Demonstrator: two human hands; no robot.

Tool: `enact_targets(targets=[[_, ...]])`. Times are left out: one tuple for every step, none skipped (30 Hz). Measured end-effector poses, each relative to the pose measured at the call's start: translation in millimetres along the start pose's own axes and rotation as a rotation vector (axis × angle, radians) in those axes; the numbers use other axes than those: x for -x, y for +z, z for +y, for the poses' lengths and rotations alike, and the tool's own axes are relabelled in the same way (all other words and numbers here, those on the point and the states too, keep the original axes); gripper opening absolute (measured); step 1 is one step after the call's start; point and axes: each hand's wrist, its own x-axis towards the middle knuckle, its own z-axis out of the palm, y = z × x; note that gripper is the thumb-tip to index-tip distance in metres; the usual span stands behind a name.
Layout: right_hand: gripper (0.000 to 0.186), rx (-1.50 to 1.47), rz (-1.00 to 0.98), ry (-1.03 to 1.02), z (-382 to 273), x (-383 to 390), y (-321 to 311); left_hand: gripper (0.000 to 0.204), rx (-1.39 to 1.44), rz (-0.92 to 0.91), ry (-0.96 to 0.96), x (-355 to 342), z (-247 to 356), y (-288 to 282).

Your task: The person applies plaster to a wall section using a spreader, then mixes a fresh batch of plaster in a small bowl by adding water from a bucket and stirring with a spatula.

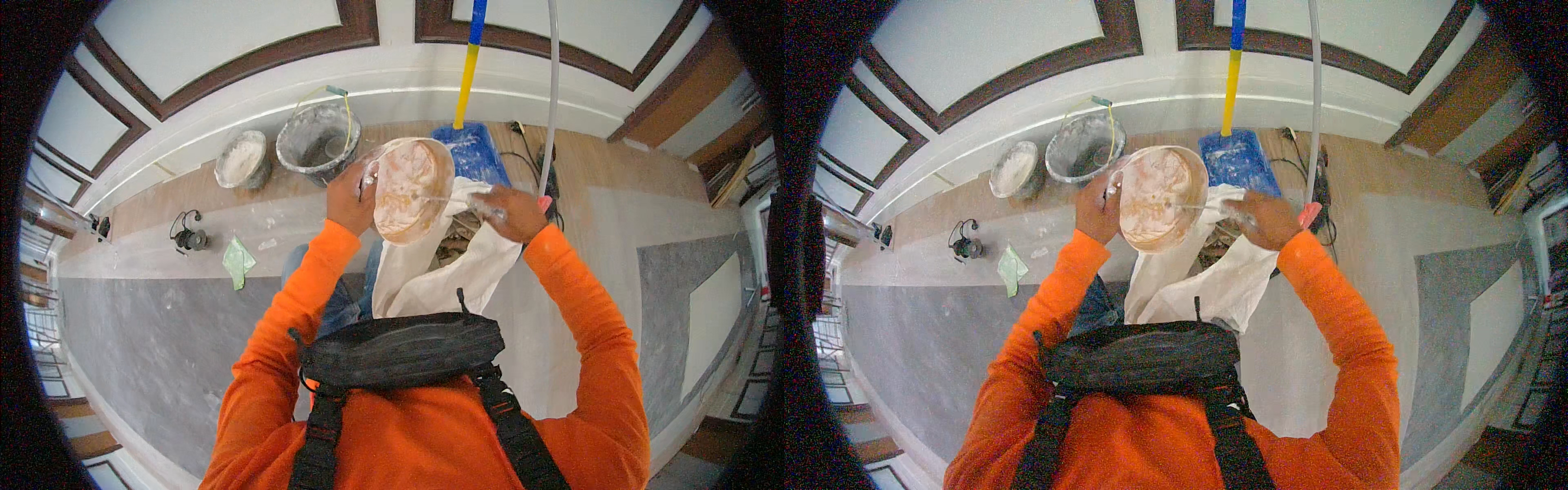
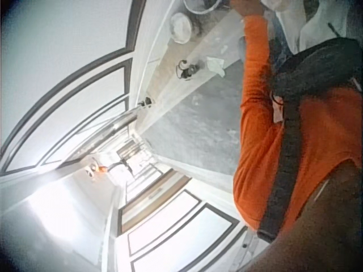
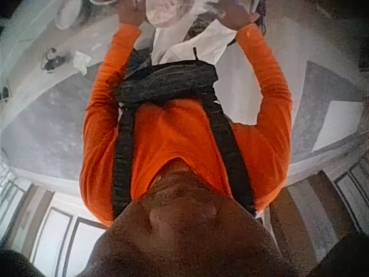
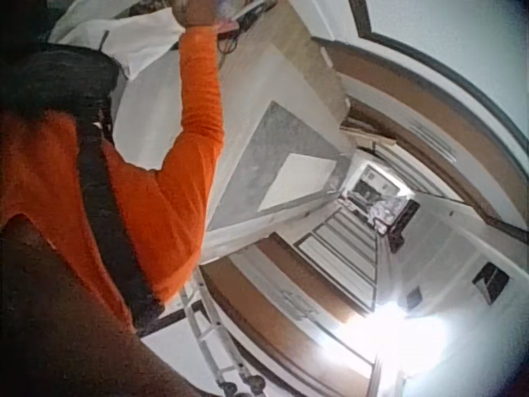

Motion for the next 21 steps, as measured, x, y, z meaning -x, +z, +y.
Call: enact_targets(targets=[[0.041, 0.058, -0.020, 0.043, -13.2, -8.0, -12.7, 0.026, -0.026, -0.034, 0.041, -0.1, 2.3, -4.4], [0.041, 0.116, -0.047, 0.088, -26.9, -23.6, -36.9, 0.026, -0.046, -0.071, 0.078, -0.8, 5.7, -7.6], [0.041, 0.179, -0.073, 0.128, -31.0, -34.7, -48.5, 0.026, -0.066, -0.102, 0.116, -1.1, 7.6, -9.8], [0.040, 0.132, 0.040, 0.119, -25.0, -34.9, -52.2, 0.025, -0.090, -0.085, 0.121, -3.6, 9.4, -8.9], [0.039, 0.084, 0.153, 0.107, -17.5, -32.8, -53.0, 0.024, -0.117, -0.067, 0.126, -5.2, 9.4, -10.0], [0.038, 0.035, 0.271, 0.091, -10.8, -31.1, -52.1, 0.023, -0.147, -0.049, 0.133, -9.1, 10.3, -12.3], [0.038, -0.050, 0.261, 0.101, -1.0, -24.1, -41.2, 0.022, -0.069, 0.000, 0.088, -14.5, 15.1, -13.5], [0.038, -0.126, 0.250, 0.112, 11.3, -10.3, -24.8, 0.022, 0.018, 0.054, 0.046, -21.7, 23.0, -12.7], [0.038, -0.210, 0.244, 0.117, 15.8, -0.3, -10.6, 0.022, 0.095, 0.106, 0.006, -26.9, 27.9, -13.8], [0.039, -0.256, 0.226, 0.191, 6.1, 3.4, 3.0, 0.024, -0.041, 0.082, 0.015, -27.4, 25.6, -16.9], [0.039, -0.295, 0.199, 0.274, -5.9, 11.7, 17.9, 0.024, -0.008, 0.139, -0.015, -26.8, 27.6, -14.1], [0.039, -0.369, 0.242, 0.277, -14.3, 19.0, 27.7, 0.025, 0.034, 0.197, -0.040, -31.3, 36.9, -11.5], [0.039, -0.448, 0.285, 0.281, -21.6, 24.2, 38.6, 0.025, 0.073, 0.249, -0.066, -34.2, 41.9, -7.7], [0.039, -0.516, 0.290, 0.297, -35.2, 24.2, 48.6, 0.025, 0.081, 0.268, -0.069, -37.4, 43.3, -8.2], [0.040, -0.575, 0.292, 0.322, -49.6, 26.1, 58.6, 0.025, 0.102, 0.286, -0.076, -38.5, 42.1, -5.9], [0.041, -0.637, 0.298, 0.341, -58.4, 24.5, 60.0, 0.025, 0.116, 0.305, -0.079, -41.6, 42.9, -4.9], [0.041, -0.665, 0.238, 0.383, -62.5, 25.4, 52.8, 0.025, 0.080, 0.275, -0.053, -43.1, 44.4, -4.0], [0.041, -0.701, 0.176, 0.423, -73.3, 24.1, 37.9, 0.025, 0.035, 0.242, -0.029, -43.3, 44.9, -6.2], [0.041, -0.729, 0.117, 0.469, -78.1, 25.5, 26.7, 0.024, 0.001, 0.209, -0.002, -44.0, 45.7, -4.3], [0.040, -0.554, 0.161, 0.418, -68.9, 27.2, 19.8, 0.024, 0.011, 0.207, 0.025, -45.0, 45.6, -3.3], [0.040, -0.473, 0.258, 0.394, -61.7, 24.4, 10.4, 0.024, 0.015, 0.204, 0.056, -47.8, 46.7, -6.5]])
